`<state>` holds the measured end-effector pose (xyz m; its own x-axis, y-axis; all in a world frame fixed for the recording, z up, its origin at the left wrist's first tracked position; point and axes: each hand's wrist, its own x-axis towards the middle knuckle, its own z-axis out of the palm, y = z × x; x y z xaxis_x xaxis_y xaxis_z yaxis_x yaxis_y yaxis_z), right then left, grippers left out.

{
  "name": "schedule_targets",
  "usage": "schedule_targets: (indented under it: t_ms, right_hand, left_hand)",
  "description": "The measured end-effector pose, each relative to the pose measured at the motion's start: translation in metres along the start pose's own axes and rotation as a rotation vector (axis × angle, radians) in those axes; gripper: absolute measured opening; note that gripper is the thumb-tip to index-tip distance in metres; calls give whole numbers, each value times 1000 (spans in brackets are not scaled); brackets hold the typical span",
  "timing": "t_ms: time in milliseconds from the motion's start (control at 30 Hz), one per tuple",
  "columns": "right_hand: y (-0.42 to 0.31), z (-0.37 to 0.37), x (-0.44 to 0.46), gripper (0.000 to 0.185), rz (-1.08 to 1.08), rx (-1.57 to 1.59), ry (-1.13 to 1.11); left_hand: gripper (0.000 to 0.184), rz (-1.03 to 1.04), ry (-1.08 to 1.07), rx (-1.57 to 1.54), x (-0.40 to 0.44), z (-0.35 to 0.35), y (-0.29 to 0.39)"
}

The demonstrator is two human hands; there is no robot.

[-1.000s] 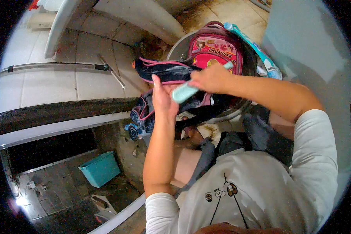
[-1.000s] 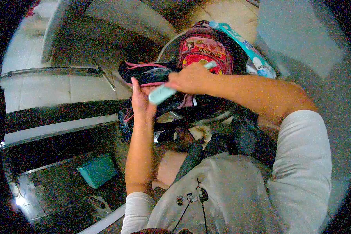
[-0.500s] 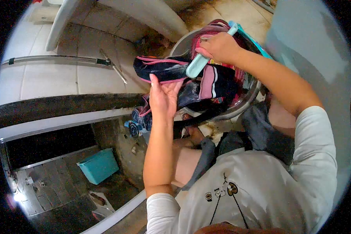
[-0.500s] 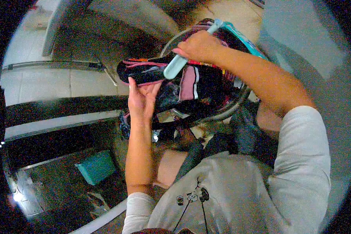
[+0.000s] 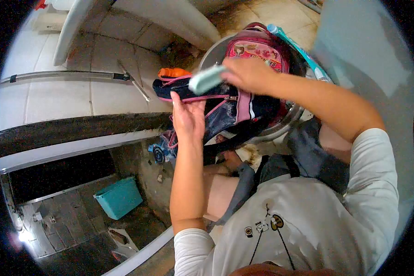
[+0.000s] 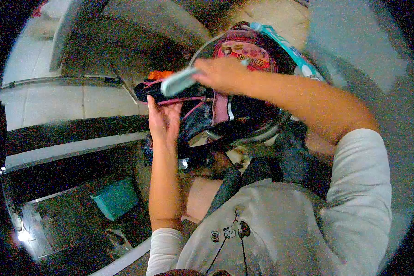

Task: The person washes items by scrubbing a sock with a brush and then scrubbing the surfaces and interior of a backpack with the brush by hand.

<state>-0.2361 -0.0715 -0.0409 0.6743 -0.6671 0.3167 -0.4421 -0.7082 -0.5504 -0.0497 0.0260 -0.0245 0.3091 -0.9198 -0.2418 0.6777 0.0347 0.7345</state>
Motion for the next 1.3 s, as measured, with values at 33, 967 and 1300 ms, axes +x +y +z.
schedule_targets:
  t_ms: [33,967,1300]
  right_hand:
    - [-9,-2,-1,29,-18,46,-99]
    - [4,12,-4,36,97,-129,-135]
    - [11,16,-4,35,198,-105,-102]
  left_hand:
    - [45,-50,7,-17,2,3,2]
    - [44,41,-3,-116,-19,37,4]
    - [41,32,-65,-164,-14,30,6]
